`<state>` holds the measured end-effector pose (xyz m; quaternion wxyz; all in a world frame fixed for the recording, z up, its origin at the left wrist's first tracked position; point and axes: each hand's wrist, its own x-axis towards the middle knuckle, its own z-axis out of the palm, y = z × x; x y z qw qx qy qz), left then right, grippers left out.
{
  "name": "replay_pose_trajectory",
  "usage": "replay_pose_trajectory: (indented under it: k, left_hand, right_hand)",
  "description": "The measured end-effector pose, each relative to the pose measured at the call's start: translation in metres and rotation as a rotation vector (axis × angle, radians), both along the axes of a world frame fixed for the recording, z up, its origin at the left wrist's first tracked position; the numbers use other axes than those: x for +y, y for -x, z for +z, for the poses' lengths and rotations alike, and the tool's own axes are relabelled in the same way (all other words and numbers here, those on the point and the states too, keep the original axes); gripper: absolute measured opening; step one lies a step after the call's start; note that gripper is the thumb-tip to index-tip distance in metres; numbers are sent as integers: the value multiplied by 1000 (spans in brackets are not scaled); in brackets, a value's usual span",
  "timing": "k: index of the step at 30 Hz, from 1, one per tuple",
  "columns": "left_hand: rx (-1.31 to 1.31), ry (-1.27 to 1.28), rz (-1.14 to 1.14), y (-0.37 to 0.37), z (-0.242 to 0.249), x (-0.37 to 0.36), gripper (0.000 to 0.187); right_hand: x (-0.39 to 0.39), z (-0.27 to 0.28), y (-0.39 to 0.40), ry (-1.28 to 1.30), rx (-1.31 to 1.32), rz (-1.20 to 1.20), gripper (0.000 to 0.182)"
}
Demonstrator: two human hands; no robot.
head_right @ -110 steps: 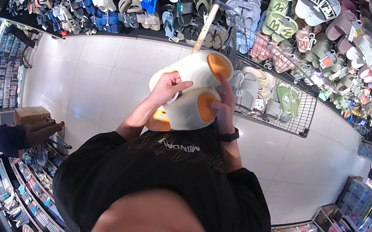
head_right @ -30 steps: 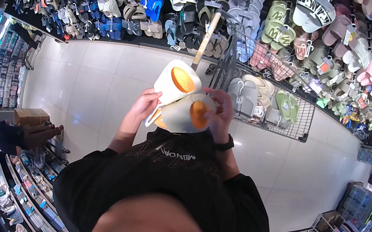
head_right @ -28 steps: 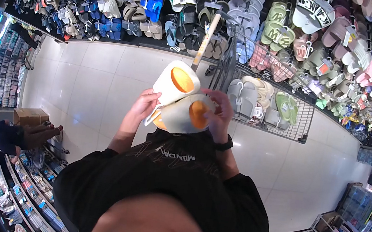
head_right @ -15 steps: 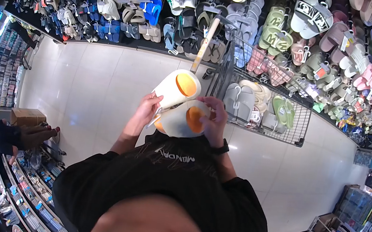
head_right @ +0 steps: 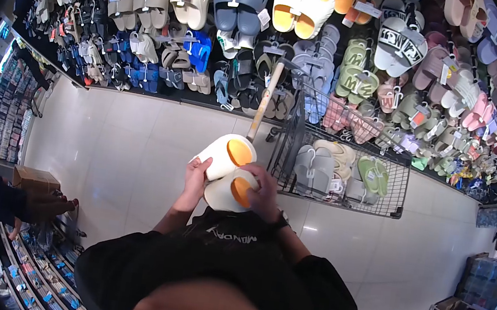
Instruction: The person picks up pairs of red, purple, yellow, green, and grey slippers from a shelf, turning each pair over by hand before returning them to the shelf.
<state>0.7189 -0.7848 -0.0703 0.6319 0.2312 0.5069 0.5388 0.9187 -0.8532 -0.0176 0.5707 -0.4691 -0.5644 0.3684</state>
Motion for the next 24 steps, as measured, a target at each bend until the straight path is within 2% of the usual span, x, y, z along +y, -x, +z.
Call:
replay_pose_trajectory:
  k: [3, 6, 9, 12, 15, 19, 24]
  left_hand:
    - [-68, -35, 18, 7, -5, 4, 14]
    - [-155, 68, -54, 24, -8, 14, 13]
    - [-148, 240, 62, 37, -29, 23, 14]
    - [-269, 278, 30, 41, -33, 25, 15]
    - [-331, 255, 91, 35, -19, 18, 18]
    - [-426, 120, 20, 32, 8, 3, 20]
    - [-441, 65, -143, 13, 32, -3, 23]
  right_hand:
    - [7, -3, 11, -64, -90, -1, 44]
    - [16, 3, 19, -152, -172, 52, 42]
    - [19, 8, 25, -199, -233, 127, 42]
    - [19, 2, 30, -187, -245, 168, 40]
    - [23, -4, 29, -158, -134, 90, 41]
    - [24, -24, 12, 103, 223, 56, 47]
    - [22, -48, -27, 262, 559, -54, 50]
